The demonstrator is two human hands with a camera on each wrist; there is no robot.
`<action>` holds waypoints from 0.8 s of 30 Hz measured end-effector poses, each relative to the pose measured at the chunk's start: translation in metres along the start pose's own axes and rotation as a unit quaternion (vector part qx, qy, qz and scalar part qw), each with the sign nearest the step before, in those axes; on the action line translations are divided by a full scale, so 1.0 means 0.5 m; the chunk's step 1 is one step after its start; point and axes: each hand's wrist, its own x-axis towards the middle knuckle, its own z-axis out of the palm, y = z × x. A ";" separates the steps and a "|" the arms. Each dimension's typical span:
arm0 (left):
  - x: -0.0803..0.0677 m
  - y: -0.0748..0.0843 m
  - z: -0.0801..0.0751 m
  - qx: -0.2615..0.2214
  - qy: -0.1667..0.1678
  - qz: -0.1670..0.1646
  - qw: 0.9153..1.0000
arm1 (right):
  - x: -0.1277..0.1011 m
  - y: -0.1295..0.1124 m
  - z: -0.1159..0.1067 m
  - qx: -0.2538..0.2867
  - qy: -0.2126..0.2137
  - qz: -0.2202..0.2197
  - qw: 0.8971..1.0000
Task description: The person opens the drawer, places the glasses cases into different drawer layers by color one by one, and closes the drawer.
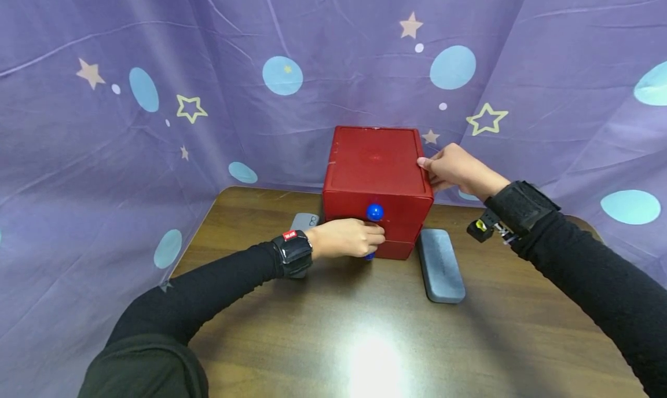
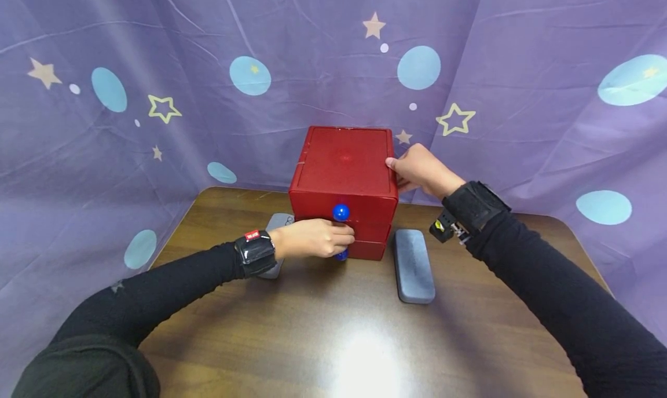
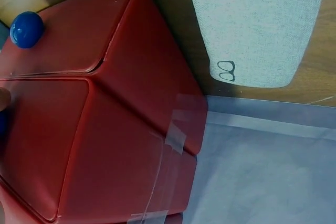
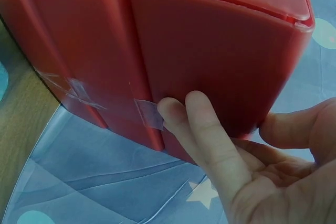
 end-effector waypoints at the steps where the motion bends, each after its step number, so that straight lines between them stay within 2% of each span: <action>1: 0.000 0.000 0.000 -0.001 -0.001 0.000 1.000 | 0.000 0.000 0.000 0.000 0.000 -0.001 1.000; 18: 0.005 0.014 0.003 0.023 -0.004 -0.018 1.000 | -0.002 0.001 -0.002 0.019 -0.004 -0.002 1.000; 24: 0.005 0.019 0.001 0.017 -0.011 -0.026 0.999 | -0.002 0.003 -0.002 0.006 -0.004 -0.004 1.000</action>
